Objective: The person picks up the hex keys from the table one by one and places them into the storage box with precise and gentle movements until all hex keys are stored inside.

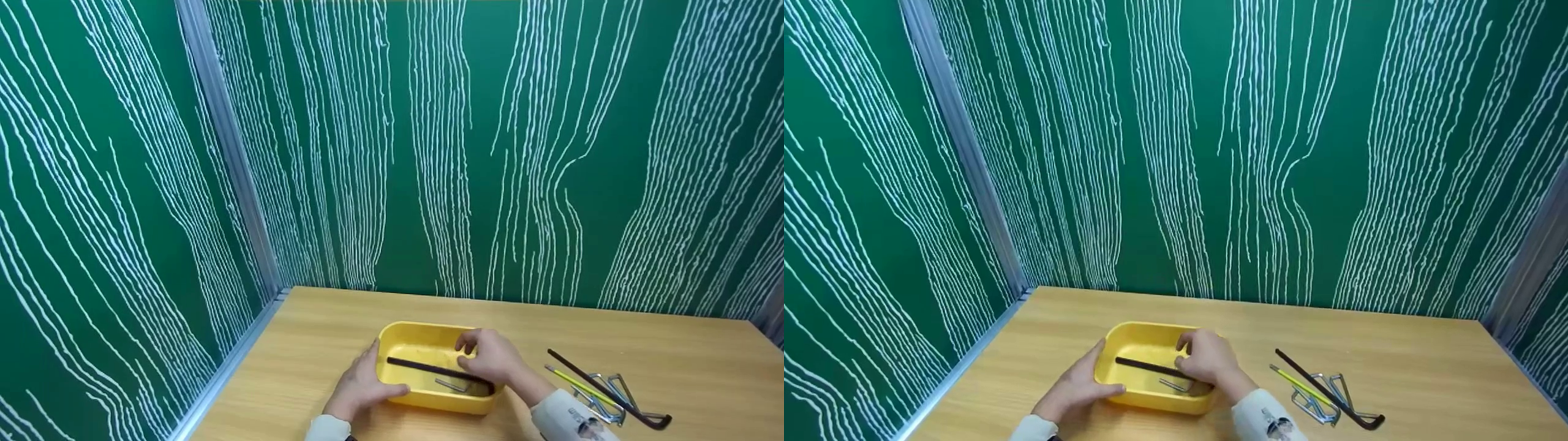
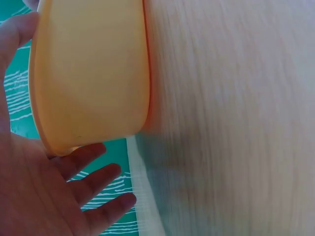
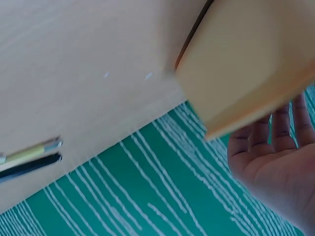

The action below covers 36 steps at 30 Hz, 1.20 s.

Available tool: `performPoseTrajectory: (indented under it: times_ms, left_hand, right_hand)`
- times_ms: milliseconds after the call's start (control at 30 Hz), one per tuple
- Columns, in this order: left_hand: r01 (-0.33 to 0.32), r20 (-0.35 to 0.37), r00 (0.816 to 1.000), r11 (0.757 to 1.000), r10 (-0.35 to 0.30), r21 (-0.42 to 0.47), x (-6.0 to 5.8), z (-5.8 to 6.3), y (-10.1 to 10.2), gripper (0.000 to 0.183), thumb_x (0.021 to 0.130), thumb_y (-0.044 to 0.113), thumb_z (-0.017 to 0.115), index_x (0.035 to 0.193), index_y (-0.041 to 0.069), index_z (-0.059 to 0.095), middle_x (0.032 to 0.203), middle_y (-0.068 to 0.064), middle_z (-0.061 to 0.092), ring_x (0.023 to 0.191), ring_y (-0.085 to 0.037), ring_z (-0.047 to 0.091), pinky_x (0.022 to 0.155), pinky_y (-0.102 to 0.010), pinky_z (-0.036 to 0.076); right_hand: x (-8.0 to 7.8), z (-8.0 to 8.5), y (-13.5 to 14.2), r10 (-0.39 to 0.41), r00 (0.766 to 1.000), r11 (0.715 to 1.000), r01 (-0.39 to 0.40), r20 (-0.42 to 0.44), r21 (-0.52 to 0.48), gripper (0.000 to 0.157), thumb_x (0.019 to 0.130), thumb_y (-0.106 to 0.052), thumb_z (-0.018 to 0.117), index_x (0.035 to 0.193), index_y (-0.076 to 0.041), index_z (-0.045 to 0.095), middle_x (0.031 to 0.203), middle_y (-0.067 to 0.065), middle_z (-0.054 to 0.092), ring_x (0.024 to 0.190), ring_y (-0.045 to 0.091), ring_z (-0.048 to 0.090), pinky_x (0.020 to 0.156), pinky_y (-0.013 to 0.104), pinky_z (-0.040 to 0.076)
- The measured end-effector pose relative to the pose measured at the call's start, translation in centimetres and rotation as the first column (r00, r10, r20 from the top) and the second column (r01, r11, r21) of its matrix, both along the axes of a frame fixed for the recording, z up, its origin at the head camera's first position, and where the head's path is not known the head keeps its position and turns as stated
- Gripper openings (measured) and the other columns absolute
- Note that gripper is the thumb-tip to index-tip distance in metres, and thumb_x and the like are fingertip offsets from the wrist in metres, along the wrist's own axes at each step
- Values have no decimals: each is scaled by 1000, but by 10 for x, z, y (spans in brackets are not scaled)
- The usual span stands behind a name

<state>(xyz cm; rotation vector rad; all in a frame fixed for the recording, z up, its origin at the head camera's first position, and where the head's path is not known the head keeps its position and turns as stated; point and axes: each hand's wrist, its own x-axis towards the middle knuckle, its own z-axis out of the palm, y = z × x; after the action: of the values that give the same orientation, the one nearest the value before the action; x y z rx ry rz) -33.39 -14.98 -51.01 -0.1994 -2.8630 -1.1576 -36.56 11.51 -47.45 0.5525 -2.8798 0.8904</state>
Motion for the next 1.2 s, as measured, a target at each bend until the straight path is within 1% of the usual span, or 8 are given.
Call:
performPoseTrajectory:
  times_ms: [133,200,367,467,567,700,933,1200]
  left_hand:
    - [-6,37,999,998,4,66,-1,0,-2,108,45,55,77,136,35,22,134,4,40,114,-18,41,101,-47,27]
    - [-15,56,998,997,11,77,-1,-1,-3,110,45,56,77,137,34,21,135,4,39,115,-18,41,101,-47,26]
    - [-29,62,998,996,24,89,-1,-3,-3,115,44,56,77,139,27,20,138,1,36,118,-19,40,101,-48,25]
    - [-46,69,997,995,39,91,-2,-5,-3,116,43,56,78,139,28,19,138,2,35,118,-19,40,101,-48,26]
    - [-70,78,995,994,64,85,-1,-6,-2,116,43,57,77,139,28,20,139,3,34,118,-18,40,101,-48,26]
    - [-95,80,993,993,89,67,0,-7,-1,117,42,59,76,139,28,20,140,2,32,121,-20,37,101,-48,25]
    - [-62,63,996,993,56,101,-1,-7,-1,115,44,58,76,139,27,20,139,5,33,116,-17,40,101,-46,27]
    - [-93,79,993,990,84,110,-2,-8,0,117,41,60,76,139,29,20,140,6,32,119,-17,38,102,-47,25]
  right_hand:
    - [-1,6,11,-45,999,999,45,16,-26,12,70,-25,67,78,-27,59,80,-3,55,69,14,47,58,27,39]
    - [-2,8,17,-54,998,998,54,14,-41,12,69,-24,68,78,-26,59,81,-2,55,69,14,47,57,27,39]
    - [-3,11,33,-93,996,994,94,13,-53,13,70,-22,68,80,-24,60,81,-1,55,68,15,47,55,26,40]
    - [-4,12,41,-113,993,992,114,15,-50,14,70,-21,67,83,-22,61,83,0,56,68,16,47,56,26,40]
    - [-5,12,49,-124,992,992,125,9,-34,17,71,-22,67,87,-19,61,82,1,56,68,16,46,55,26,40]
    - [-5,12,60,-136,991,991,136,7,1,19,71,-25,66,87,-17,60,81,1,56,67,16,46,55,26,39]
    - [-7,6,82,-143,990,988,144,-9,54,20,69,-28,66,86,-19,60,80,1,57,65,15,48,52,27,38]
    - [-10,-2,105,-141,990,981,141,-10,133,22,68,-31,66,85,-18,60,76,1,56,65,14,49,53,29,38]
